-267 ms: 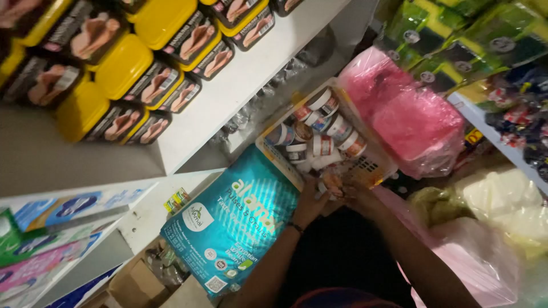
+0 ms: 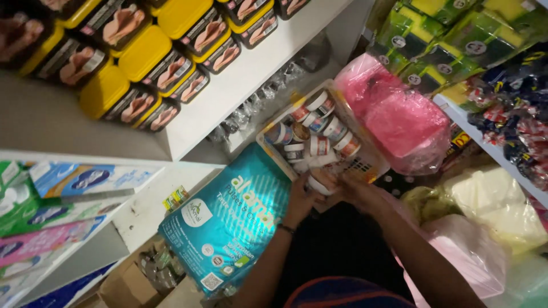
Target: Stocking and organizing cup noodles on a grocery store shelf from a basket.
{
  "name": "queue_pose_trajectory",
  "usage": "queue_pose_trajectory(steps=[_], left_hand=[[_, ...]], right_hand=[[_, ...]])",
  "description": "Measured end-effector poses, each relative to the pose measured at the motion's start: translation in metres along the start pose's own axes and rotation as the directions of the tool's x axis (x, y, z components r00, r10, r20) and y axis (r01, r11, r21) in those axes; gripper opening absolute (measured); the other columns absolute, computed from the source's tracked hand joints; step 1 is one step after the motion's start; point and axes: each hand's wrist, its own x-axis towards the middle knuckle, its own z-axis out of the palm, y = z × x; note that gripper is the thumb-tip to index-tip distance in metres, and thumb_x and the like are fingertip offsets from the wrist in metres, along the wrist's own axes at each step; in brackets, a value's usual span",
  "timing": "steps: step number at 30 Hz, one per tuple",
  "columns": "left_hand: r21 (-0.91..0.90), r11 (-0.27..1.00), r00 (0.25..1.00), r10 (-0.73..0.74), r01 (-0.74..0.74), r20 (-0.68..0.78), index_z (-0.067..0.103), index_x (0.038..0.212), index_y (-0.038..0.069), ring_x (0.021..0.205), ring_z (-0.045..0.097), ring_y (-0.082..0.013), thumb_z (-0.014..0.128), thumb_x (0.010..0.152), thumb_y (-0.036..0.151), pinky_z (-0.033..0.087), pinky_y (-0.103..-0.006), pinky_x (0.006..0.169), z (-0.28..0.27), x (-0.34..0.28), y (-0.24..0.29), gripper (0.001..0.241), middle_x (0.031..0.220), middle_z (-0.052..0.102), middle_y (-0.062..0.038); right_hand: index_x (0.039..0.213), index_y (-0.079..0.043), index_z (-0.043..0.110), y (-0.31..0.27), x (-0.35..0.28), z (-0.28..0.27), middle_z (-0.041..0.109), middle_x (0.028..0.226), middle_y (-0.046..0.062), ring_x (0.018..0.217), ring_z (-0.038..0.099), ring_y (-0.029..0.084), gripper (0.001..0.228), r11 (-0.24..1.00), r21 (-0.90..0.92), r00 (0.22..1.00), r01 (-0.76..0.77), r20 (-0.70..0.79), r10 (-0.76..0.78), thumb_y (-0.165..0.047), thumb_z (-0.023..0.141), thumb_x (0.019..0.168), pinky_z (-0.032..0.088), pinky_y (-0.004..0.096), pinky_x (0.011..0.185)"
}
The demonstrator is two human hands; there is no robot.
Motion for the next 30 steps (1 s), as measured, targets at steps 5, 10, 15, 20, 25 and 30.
queue_pose_trajectory(steps=[5, 10, 15, 20, 25, 30], left_hand=[[-0.247, 0.959, 0.986, -0.156, 0.136, -0.063, 0.044, 0.156, 0.007, 0.113, 0.061, -0.0243, 0.07, 0.094, 0.03, 0.056, -0.0362, 0.094, -0.02, -0.008, 0.037, 0.071, 0.128, 0.058, -0.014], [-0.555, 0.832, 0.986, -0.079, -0.016, -0.147, 0.047, 0.155, 0.002, 0.124, 0.059, -0.0141, 0.068, 0.102, 0.023, 0.047, -0.0292, 0.107, -0.029, -0.023, 0.072, 0.06, 0.138, 0.064, -0.004], [-0.664, 0.746, 0.983, -0.079, -0.05, -0.163, 0.038, 0.16, 0.003, 0.12, 0.059, -0.0162, 0.07, 0.1, 0.02, 0.049, -0.031, 0.103, -0.035, -0.035, 0.092, 0.07, 0.139, 0.062, -0.01], [-0.611, 0.786, 0.978, -0.186, 0.09, -0.096, 0.015, 0.164, 0.016, 0.113, 0.062, -0.016, 0.069, 0.092, 0.027, 0.051, -0.0317, 0.09, -0.069, -0.063, 0.188, 0.091, 0.141, 0.059, -0.006], [-0.695, 0.712, 0.977, -0.06, -0.103, -0.207, 0.02, 0.166, 0.01, 0.122, 0.058, -0.0186, 0.07, 0.095, 0.025, 0.05, -0.0328, 0.094, -0.078, -0.082, 0.214, 0.088, 0.147, 0.055, -0.01], [-0.713, 0.65, 0.953, 0.066, -0.265, -0.294, 0.016, 0.167, 0.007, 0.128, 0.057, -0.0214, 0.069, 0.096, 0.011, 0.049, -0.0346, 0.106, -0.083, -0.087, 0.241, 0.088, 0.147, 0.055, -0.014]], right_hand=[[0.147, -0.006, 0.054, -0.025, -0.039, 0.049, 0.067, 0.133, 0.012, 0.116, 0.061, 0.028, 0.064, 0.97, -0.191, 0.988, 0.152, 0.049, -0.146, -0.047, 0.056, 0.099, 0.05, 0.041, 0.091], [0.156, -0.005, 0.041, -0.038, -0.078, 0.1, 0.06, 0.141, 0.01, 0.126, 0.057, 0.028, 0.078, 0.902, -0.252, 0.932, 0.352, 0.188, -0.311, -0.035, 0.073, 0.09, 0.051, 0.043, 0.1], [0.156, -0.013, 0.039, -0.054, -0.151, 0.169, 0.058, 0.141, 0.007, 0.126, 0.058, 0.026, 0.078, 0.91, -0.315, 0.959, 0.269, -0.001, -0.284, -0.034, 0.069, 0.087, 0.052, 0.049, 0.093], [0.15, -0.006, 0.05, -0.047, -0.155, 0.179, 0.061, 0.134, 0.018, 0.107, 0.067, 0.038, 0.075, 0.715, -0.558, 0.837, 0.421, -0.064, -0.543, -0.031, 0.074, 0.083, 0.058, 0.048, 0.084], [0.151, -0.007, 0.048, -0.049, -0.199, 0.219, 0.058, 0.14, 0.014, 0.121, 0.062, 0.023, 0.074, 0.56, -0.591, 0.759, 0.581, 0.146, -0.634, -0.032, 0.072, 0.086, 0.059, 0.036, 0.089], [0.158, -0.009, 0.035, -0.066, -0.243, 0.254, 0.045, 0.154, 0.015, 0.133, 0.05, 0.026, 0.079, 0.484, -0.527, 0.697, 0.698, 0.345, -0.629, -0.022, 0.069, 0.088, 0.045, 0.039, 0.105]])
